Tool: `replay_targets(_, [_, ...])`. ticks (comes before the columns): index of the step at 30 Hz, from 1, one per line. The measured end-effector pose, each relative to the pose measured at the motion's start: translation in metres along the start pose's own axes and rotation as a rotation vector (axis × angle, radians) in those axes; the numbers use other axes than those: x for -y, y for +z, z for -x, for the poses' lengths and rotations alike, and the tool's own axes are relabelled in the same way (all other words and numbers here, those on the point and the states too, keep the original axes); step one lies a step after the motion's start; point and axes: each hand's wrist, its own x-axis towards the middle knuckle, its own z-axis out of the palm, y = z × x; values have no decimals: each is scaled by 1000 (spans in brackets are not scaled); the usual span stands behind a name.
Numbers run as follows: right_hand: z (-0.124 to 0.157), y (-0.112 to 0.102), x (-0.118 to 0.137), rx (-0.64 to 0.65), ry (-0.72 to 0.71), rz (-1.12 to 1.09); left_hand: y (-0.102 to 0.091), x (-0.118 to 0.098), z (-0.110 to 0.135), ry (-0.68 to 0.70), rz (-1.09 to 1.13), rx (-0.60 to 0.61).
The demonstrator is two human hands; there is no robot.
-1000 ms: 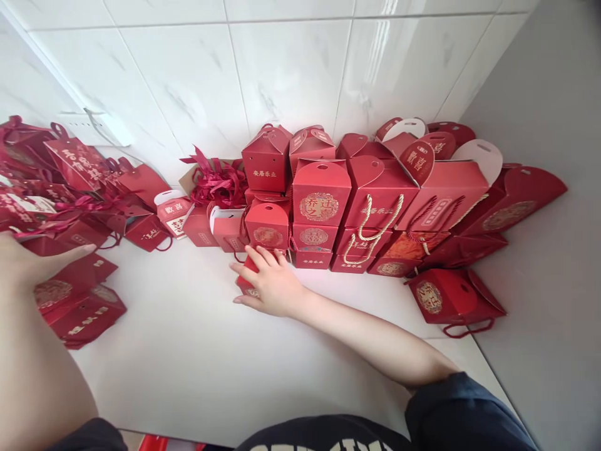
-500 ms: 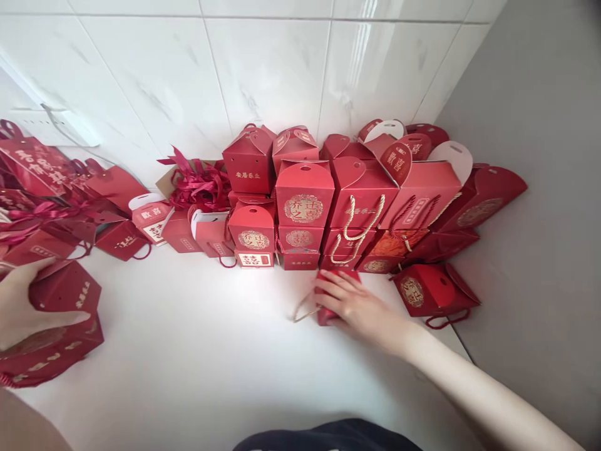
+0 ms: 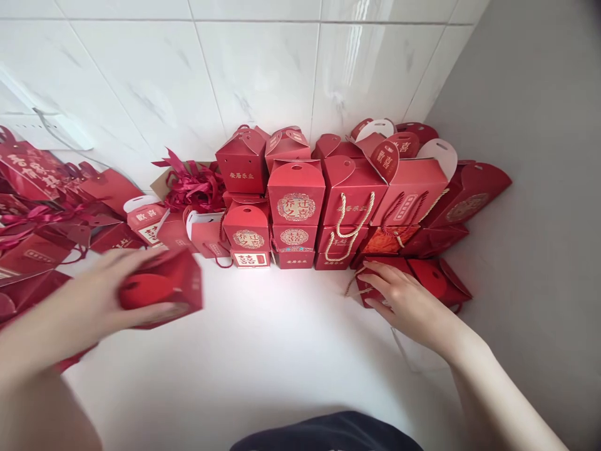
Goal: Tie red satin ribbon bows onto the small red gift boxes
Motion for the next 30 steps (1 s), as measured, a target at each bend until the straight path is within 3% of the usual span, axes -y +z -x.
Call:
replay_targets(3, [-3, -11, 11, -36, -21, -4, 31, -99, -10, 312, 143, 234])
replay_targets(5, [-5, -16, 21, -66, -54, -21, 52, -148, -12, 397, 258, 210])
replay_targets(7, [-7, -19, 32, -106, -97, -46, 61, -174, -10, 509, 269, 219])
replay_targets(8, [-7, -17, 38, -111, -132, -54, 60, -177, -8, 519, 262, 198])
replay_targets(10, [-8, -9, 47, -74, -241, -57, 50, -161, -6, 463, 225, 134])
replay_targets(13, [-14, 16, 51, 14, -409, -36, 30, -91, -4, 241, 107, -24])
replay_targets(16, [-30, 44, 45, -35, -443, 29, 21, 2, 5, -221, -25, -345])
replay_targets(18, [-42, 56, 40, -88, -416, 75, 19, 51, 16, -485, -28, -379])
replay_targets(19, [-47, 59, 38, -103, -403, 91, 19, 66, 22, -547, -4, -356])
replay_targets(21, [-51, 60, 37, -116, -385, 113, 18, 77, 34, -551, 68, -316])
replay_targets(26, [-43, 50, 39, -141, -378, 119, 11, 56, 54, -439, 179, -270])
replay_targets(30, [-37, 40, 40, -155, -343, 92, 29, 65, 52, -447, 142, -231])
